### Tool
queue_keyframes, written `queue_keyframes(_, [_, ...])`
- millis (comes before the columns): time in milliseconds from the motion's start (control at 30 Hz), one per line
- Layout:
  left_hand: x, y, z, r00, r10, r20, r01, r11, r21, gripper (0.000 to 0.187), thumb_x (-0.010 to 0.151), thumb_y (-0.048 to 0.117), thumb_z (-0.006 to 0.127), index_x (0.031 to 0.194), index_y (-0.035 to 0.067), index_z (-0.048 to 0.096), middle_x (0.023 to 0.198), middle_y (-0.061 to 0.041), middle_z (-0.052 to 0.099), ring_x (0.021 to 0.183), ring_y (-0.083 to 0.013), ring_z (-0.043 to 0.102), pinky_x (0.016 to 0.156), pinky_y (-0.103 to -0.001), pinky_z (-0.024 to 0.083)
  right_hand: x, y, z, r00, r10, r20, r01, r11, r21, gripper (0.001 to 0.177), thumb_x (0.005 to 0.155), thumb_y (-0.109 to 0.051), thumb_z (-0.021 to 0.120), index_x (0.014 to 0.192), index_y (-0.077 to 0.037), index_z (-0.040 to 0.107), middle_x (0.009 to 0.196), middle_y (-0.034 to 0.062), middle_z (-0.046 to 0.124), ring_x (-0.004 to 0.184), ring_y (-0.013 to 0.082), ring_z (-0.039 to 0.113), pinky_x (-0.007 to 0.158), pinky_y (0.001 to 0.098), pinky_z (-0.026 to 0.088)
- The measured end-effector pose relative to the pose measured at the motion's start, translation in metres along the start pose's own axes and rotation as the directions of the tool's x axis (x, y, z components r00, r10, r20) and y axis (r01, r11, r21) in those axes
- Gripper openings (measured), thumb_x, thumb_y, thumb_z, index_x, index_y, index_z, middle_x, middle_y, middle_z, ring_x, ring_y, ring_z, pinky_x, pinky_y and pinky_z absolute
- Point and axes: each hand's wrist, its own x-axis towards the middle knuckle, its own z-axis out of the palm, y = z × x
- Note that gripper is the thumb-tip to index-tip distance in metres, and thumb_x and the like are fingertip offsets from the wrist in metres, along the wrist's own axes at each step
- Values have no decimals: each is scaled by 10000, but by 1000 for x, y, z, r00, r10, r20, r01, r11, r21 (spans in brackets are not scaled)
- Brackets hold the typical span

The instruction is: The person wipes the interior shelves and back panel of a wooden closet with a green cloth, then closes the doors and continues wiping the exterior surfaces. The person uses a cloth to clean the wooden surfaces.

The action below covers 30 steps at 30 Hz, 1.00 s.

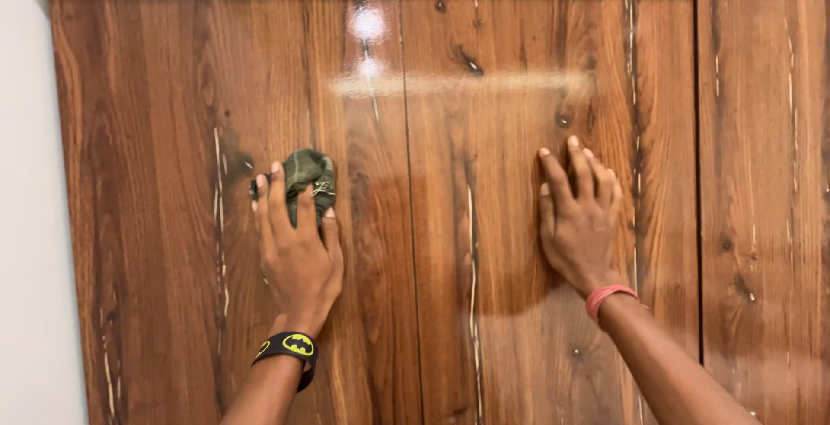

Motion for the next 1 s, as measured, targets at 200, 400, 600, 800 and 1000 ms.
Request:
queue_keyframes(200, [-4, 38, 16, 997, -76, -32, 74, 997, -36, 386, 995, 191, 595, 1315, -23, 629, 1626, -239, 351, 1519, -474, 296, 1247, -577, 265, -2, -7, 1, 998, 50, -49, -46, 996, 77, 457, 1080, -298, 455, 1521, -215, 538, 1643, 107, 405, 1497, 318, 353, 1246, 547, 214])
queue_keyframes(400, [-2, 81, 47, 995, -98, -25, 95, 993, -74, 439, 1052, 290, 514, 1320, -28, 654, 1646, -243, 328, 1532, -481, 274, 1257, -583, 242, -3, -6, 1, 997, 61, -56, -56, 994, 93, 458, 1079, -310, 449, 1521, -229, 540, 1636, 100, 414, 1497, 302, 360, 1260, 531, 195])
queue_keyframes(600, [-8, 142, 93, 997, -76, 13, 76, 992, -98, 439, 1069, 328, 468, 1266, 17, 707, 1632, -220, 356, 1531, -437, 295, 1255, -581, 246, -3, -4, 1, 997, 71, -44, -65, 990, 123, 468, 1076, -319, 437, 1526, -234, 533, 1637, 106, 409, 1499, 305, 353, 1254, 542, 181])
queue_keyframes(800, [-10, 185, 103, 995, 45, 85, -27, 978, -209, 462, 1064, 335, 430, 1337, 47, 666, 1648, -192, 364, 1546, -404, 290, 1266, -559, 242, -4, -3, 1, 996, 83, -38, -77, 986, 149, 466, 1085, -327, 440, 1535, -245, 524, 1646, 106, 403, 1515, 301, 349, 1254, 537, 178])
queue_keyframes(1000, [10, 156, 93, 997, 62, 44, -66, 994, 91, 448, 1061, 381, 415, 1333, 124, 661, 1608, -171, 380, 1514, -316, 333, 1233, -616, 147, -4, -1, 1, 996, 79, -33, -74, 987, 145, 480, 1071, -333, 439, 1534, -241, 522, 1637, 105, 407, 1503, 302, 352, 1255, 544, 175])
